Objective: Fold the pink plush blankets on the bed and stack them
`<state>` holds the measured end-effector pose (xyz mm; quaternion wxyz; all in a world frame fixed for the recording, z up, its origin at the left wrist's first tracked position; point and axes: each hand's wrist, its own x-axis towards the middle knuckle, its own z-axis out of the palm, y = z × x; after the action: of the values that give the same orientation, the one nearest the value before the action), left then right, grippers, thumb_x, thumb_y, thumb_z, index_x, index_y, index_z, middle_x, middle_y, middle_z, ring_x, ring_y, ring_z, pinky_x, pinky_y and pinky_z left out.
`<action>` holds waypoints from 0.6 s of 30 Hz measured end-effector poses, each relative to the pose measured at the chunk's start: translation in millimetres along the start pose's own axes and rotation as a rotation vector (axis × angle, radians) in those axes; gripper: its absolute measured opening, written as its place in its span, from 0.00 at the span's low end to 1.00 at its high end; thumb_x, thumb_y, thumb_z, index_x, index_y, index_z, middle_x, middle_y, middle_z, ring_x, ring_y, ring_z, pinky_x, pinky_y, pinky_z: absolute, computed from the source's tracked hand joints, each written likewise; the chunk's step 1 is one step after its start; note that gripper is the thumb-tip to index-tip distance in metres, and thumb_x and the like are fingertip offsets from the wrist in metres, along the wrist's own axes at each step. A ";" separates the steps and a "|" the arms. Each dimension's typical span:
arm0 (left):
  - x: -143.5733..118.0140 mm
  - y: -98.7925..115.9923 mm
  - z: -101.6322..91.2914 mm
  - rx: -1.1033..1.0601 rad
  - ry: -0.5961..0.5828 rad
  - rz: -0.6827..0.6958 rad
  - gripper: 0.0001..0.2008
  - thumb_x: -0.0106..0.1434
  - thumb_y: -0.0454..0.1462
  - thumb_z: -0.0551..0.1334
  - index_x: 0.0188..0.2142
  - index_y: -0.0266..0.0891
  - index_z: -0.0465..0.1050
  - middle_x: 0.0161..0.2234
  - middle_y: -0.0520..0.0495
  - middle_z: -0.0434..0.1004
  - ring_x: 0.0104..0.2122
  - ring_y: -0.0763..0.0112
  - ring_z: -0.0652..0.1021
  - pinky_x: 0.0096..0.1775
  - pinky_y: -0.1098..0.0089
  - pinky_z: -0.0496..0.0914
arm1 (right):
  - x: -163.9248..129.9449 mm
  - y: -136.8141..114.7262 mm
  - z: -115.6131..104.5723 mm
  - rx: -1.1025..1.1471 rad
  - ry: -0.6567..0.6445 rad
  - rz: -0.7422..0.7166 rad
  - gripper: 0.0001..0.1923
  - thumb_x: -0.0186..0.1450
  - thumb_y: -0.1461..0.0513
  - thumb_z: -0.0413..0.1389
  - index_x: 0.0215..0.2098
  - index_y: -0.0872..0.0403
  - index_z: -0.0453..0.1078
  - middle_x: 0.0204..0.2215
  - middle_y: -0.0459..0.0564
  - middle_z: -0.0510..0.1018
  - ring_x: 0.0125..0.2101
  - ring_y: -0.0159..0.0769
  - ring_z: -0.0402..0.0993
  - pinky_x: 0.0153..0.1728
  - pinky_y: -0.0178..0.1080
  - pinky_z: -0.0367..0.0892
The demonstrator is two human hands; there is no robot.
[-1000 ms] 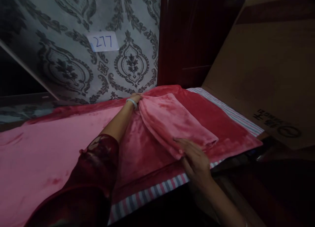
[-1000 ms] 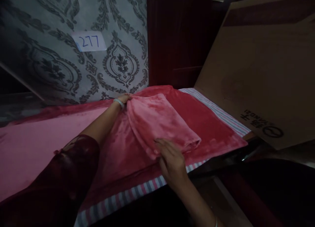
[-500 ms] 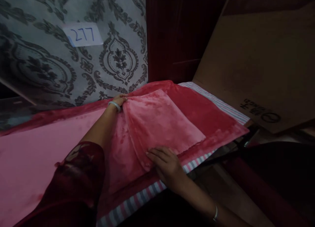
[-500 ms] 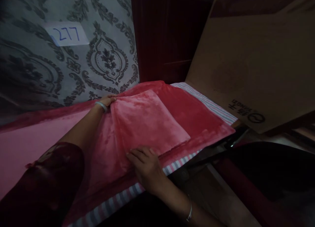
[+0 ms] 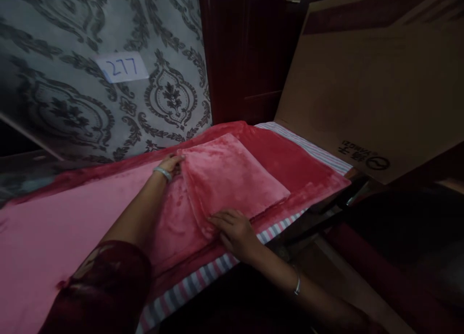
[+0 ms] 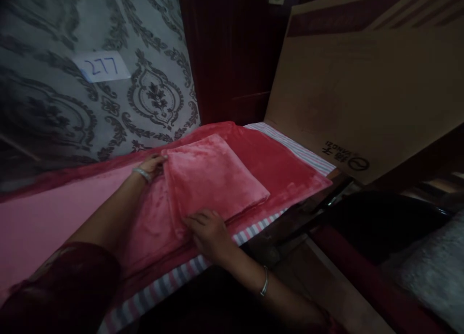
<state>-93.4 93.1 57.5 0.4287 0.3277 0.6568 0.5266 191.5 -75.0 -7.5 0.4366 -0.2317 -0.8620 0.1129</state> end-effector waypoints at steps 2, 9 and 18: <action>-7.7 -5.3 5.8 -0.006 0.016 0.036 0.42 0.46 0.30 0.70 0.61 0.48 0.62 0.32 0.53 0.77 0.23 0.72 0.76 0.28 0.69 0.74 | 0.6 -0.8 -1.4 0.020 -0.006 0.012 0.28 0.59 0.73 0.50 0.56 0.53 0.72 0.46 0.54 0.81 0.46 0.42 0.75 0.48 0.48 0.72; -17.9 -11.8 16.2 0.000 0.068 0.079 0.45 0.48 0.33 0.70 0.65 0.49 0.60 0.34 0.51 0.79 0.23 0.70 0.77 0.29 0.69 0.74 | 5.3 -2.6 -2.8 0.041 0.005 0.034 0.28 0.58 0.74 0.52 0.55 0.52 0.73 0.44 0.53 0.81 0.45 0.42 0.75 0.47 0.47 0.73; -46.5 -32.5 12.6 0.018 -0.018 0.120 0.53 0.45 0.29 0.71 0.69 0.49 0.53 0.41 0.47 0.82 0.32 0.63 0.81 0.36 0.65 0.77 | -4.5 -1.4 3.5 0.010 -0.007 0.030 0.27 0.58 0.73 0.52 0.54 0.54 0.74 0.45 0.54 0.81 0.45 0.45 0.75 0.46 0.51 0.73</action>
<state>-61.9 49.7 35.1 0.3995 0.3751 0.6366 0.5426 190.5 -78.4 -12.2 0.4331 -0.2418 -0.8593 0.1246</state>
